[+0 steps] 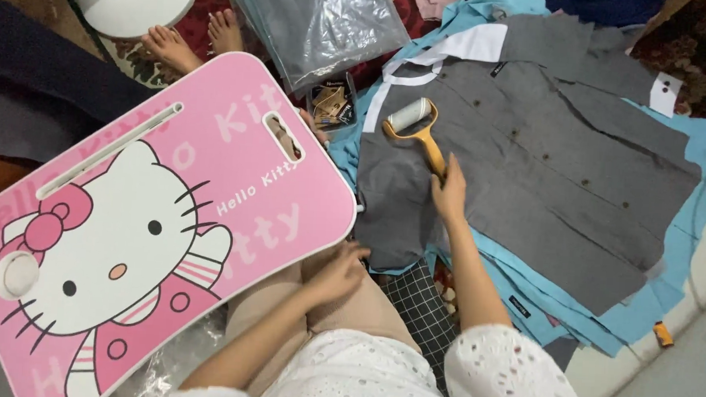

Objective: Attaching a price tag to a vest and then using a lint roller to remove lint and dust from the garment.

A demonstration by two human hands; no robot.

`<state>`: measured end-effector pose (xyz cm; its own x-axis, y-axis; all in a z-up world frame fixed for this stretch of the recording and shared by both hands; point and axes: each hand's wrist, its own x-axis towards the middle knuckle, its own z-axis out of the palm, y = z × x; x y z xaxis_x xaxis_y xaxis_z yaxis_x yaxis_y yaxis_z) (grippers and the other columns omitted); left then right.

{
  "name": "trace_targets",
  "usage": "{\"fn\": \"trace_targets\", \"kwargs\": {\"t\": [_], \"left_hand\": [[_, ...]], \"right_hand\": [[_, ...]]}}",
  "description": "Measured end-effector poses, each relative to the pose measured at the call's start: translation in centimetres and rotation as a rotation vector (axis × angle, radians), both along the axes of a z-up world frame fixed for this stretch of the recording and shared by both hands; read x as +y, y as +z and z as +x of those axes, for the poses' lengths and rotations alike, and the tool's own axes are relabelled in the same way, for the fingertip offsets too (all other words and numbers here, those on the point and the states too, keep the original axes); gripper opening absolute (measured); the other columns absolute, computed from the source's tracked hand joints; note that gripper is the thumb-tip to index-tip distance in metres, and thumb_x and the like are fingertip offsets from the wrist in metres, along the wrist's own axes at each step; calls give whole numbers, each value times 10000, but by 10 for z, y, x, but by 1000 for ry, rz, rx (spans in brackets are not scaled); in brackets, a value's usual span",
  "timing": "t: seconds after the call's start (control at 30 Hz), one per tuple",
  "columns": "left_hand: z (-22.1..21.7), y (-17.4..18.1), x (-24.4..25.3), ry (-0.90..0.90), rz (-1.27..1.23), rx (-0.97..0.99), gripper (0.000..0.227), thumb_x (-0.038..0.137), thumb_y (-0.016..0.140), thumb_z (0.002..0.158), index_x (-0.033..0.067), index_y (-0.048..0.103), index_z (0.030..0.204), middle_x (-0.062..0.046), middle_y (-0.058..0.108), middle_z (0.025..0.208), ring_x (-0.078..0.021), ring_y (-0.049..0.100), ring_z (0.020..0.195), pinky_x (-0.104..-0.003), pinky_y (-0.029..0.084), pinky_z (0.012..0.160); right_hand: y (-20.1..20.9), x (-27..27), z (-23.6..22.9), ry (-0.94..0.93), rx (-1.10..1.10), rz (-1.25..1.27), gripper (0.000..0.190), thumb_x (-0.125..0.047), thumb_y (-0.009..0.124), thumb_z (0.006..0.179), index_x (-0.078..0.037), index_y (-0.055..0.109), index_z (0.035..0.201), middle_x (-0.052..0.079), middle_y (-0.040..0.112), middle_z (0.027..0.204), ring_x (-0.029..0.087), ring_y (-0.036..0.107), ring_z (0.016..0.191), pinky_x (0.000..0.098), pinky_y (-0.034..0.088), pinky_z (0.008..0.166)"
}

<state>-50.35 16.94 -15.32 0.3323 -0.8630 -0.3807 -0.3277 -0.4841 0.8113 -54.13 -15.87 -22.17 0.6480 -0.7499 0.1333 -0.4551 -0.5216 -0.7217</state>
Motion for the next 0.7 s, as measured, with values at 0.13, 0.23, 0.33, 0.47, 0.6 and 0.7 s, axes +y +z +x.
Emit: {"fn": "trace_targets", "kwargs": {"t": [0.13, 0.23, 0.33, 0.47, 0.6, 0.7], "left_hand": [[33, -113, -41, 238, 71, 129, 513, 273, 588, 1010, 111, 449, 1477, -250, 425, 1508, -461, 381, 1438, -588, 359, 1169], [48, -170, -66, 364, 134, 87, 453, 315, 643, 965, 160, 553, 1382, -196, 478, 1494, -403, 398, 1448, -543, 349, 1180], [43, -90, -77, 484, 208, -15, 398, 324, 695, 915, 208, 637, 1291, -151, 512, 1486, -361, 411, 1446, -499, 333, 1190], [39, -121, -67, 488, 162, -265, 182, 267, 726, 902, 230, 668, 1071, -73, 658, 1216, -263, 599, 1220, -430, 479, 1035], [26, -97, -68, 493, 23, -325, 80, 110, 699, 935, 125, 638, 985, -76, 702, 939, -242, 703, 927, -382, 578, 788], [24, -102, -70, 466, -134, -384, 196, 17, 643, 902, 95, 518, 1032, -44, 547, 852, -202, 559, 728, -360, 480, 756]], "right_hand": [[-51, -38, 31, 27, 239, 48, 600, -215, 722, 961, -86, 480, 1495, 177, 597, 1320, 373, 579, 1252, 514, 507, 1025], [-29, -35, 19, -6, 205, 68, 464, -186, 692, 973, -83, 562, 1406, 146, 600, 1248, 352, 604, 1206, 473, 535, 991], [6, -14, -37, -2, 69, 138, 384, -53, 617, 1012, 24, 532, 1378, 230, 571, 1203, 434, 598, 1191, 508, 519, 987], [9, 22, -170, 39, 23, 250, 335, 29, 532, 1020, 81, 498, 1349, 278, 539, 1159, 492, 565, 1176, 539, 454, 1030], [-33, 45, -295, 53, 179, 290, 355, -30, 561, 1023, 44, 489, 1363, 257, 559, 1219, 466, 556, 1245, 567, 447, 1071], [-56, 50, -343, 43, 179, 174, 515, -45, 627, 910, -17, 482, 1402, 177, 603, 1309, 331, 601, 1167, 433, 470, 1025]]}}
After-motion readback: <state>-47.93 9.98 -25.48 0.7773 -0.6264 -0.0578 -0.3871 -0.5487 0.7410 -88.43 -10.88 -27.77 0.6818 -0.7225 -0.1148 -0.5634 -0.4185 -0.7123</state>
